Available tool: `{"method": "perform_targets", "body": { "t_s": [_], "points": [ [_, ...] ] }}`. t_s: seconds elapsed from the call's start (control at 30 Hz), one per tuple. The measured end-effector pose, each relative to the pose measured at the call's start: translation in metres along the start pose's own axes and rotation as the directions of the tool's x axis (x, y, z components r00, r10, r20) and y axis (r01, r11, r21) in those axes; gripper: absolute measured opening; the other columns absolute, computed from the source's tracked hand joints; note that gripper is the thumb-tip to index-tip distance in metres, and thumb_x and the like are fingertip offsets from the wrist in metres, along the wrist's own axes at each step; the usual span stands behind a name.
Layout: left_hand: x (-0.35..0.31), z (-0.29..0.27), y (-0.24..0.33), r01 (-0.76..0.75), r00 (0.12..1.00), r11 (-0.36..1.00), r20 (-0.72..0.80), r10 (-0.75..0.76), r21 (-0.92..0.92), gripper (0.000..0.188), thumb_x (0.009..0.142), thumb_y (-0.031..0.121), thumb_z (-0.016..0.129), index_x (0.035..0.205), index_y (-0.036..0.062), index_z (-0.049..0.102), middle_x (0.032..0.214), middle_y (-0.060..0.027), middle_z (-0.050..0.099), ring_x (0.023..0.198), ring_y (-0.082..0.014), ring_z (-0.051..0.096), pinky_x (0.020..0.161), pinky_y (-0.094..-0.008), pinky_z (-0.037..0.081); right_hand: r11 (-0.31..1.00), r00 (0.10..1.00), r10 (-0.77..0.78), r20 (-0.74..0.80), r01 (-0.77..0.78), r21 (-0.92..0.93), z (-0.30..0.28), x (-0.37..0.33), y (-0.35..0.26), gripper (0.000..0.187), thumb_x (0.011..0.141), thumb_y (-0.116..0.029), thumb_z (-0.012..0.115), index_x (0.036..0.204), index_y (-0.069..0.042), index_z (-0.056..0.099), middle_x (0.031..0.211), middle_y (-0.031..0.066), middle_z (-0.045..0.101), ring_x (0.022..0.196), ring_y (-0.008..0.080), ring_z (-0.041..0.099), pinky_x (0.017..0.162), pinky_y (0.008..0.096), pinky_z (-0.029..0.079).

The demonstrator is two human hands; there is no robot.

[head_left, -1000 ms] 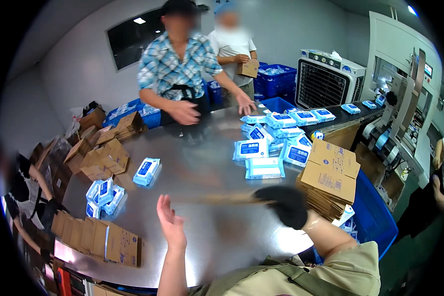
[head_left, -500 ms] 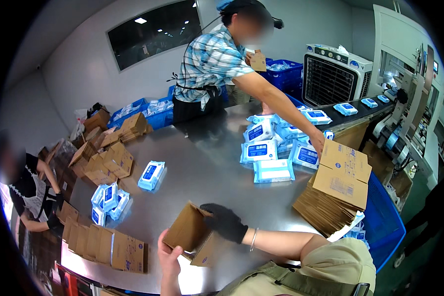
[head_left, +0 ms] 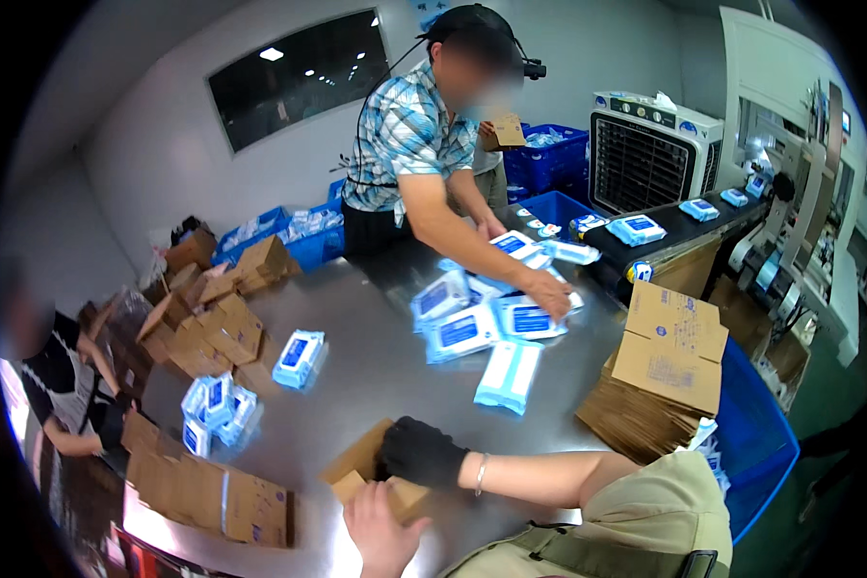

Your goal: The person repeatedly picks up blue and white packaged items from a metal table and places them into brown cardboard boxes. The person folds the flaps of the boxes and moves them aside. Other workers are visible in the background performing similar packing tasks.

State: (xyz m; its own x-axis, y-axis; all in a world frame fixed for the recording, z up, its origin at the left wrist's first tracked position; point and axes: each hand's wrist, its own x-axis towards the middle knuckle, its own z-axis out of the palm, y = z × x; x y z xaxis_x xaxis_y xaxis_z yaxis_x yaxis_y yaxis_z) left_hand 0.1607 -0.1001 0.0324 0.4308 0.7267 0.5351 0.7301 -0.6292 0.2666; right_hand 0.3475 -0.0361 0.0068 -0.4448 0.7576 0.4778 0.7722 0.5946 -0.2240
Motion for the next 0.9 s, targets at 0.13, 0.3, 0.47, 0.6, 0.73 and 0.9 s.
{"method": "perform_targets", "body": {
  "t_s": [0.13, 0.3, 0.47, 0.6, 0.73, 0.9],
  "points": [
    [0.0, 0.003, -0.025, 0.308, 0.951, 0.891, 0.104, -0.29, -0.333, 0.062, 0.062, 0.017, 0.078, 0.115, -0.0004, 0.051, 0.109, -0.0151, 0.059, 0.1, -0.0286, 0.058, 0.086, -0.0424, 0.045, 0.704, 0.94, 0.334, -0.064, -0.204, 0.68, -0.023, -0.011, 0.007, 0.04, 0.078, -0.025, 0.068, 0.111, -0.006, 0.056, 0.114, 0.014, 0.056, 0.111, 0.0283, 0.051, 0.095, 0.0362, 0.041],
    [-0.069, 0.05, -0.066, 0.307, 0.743, -0.471, 0.517, -0.425, -0.827, 0.048, 0.084, 0.022, 0.061, 0.124, 0.0009, 0.046, 0.122, -0.0112, 0.055, 0.112, -0.0269, 0.053, 0.093, -0.0416, 0.044, 0.675, 0.9, 0.304, 0.313, -0.435, 0.596, -0.043, -0.016, -0.003, 0.06, 0.081, -0.025, 0.063, 0.132, -0.003, 0.041, 0.128, 0.0185, 0.049, 0.116, 0.0274, 0.05, 0.097, 0.0361, 0.039],
    [-0.141, 0.108, -0.107, 0.559, 0.406, -0.616, 0.831, -0.379, -0.555, 0.033, 0.09, 0.024, 0.054, 0.115, 0.0017, 0.051, 0.109, -0.0102, 0.06, 0.102, -0.0233, 0.056, 0.091, -0.0408, 0.044, 0.92, 0.793, 0.243, 0.559, -0.371, 0.125, -0.014, 0.023, -0.025, 0.029, 0.079, -0.012, 0.05, 0.106, -0.003, 0.055, 0.095, 0.0218, 0.063, 0.091, 0.0374, 0.061, 0.079, 0.0451, 0.049],
    [-0.068, 0.006, -0.112, 0.499, 0.48, 0.254, 0.02, -0.877, -0.829, 0.061, 0.093, 0.037, 0.05, 0.139, 0.0031, 0.03, 0.139, -0.0222, 0.035, 0.13, -0.0266, 0.032, 0.108, -0.0357, 0.023, 0.959, 0.736, 0.166, 0.656, -0.276, 0.068, 0.005, 0.047, -0.036, 0.028, 0.08, -0.012, 0.048, 0.105, -0.003, 0.058, 0.095, 0.0201, 0.064, 0.093, 0.0365, 0.061, 0.08, 0.0444, 0.049],
    [-0.033, -0.034, -0.108, 0.736, 0.662, 0.48, 0.357, -0.659, -0.477, 0.041, 0.083, 0.006, 0.057, 0.122, -0.002, 0.05, 0.112, -0.0151, 0.059, 0.101, -0.0194, 0.056, 0.088, -0.0288, 0.042, 0.891, 0.689, 0.012, 0.724, -0.337, 0.305, -0.02, 0.046, -0.057, 0.046, 0.08, -0.023, 0.057, 0.122, -0.005, 0.05, 0.106, 0.0204, 0.062, 0.099, 0.0351, 0.059, 0.087, 0.0412, 0.047],
    [-0.041, -0.029, -0.105, 0.773, 0.62, 0.469, 0.352, -0.701, -0.428, 0.026, 0.083, -0.001, 0.048, 0.106, -0.0065, 0.058, 0.093, -0.0122, 0.065, 0.085, -0.0143, 0.058, 0.077, -0.0275, 0.044, 0.997, 0.812, 0.062, 0.58, -0.079, 0.004, -0.046, -0.007, 0.089, 0.087, 0.066, -0.02, 0.073, 0.142, -0.016, 0.03, 0.142, 0.0151, 0.035, 0.132, 0.0295, 0.033, 0.106, 0.0468, 0.028]
  ]
}}
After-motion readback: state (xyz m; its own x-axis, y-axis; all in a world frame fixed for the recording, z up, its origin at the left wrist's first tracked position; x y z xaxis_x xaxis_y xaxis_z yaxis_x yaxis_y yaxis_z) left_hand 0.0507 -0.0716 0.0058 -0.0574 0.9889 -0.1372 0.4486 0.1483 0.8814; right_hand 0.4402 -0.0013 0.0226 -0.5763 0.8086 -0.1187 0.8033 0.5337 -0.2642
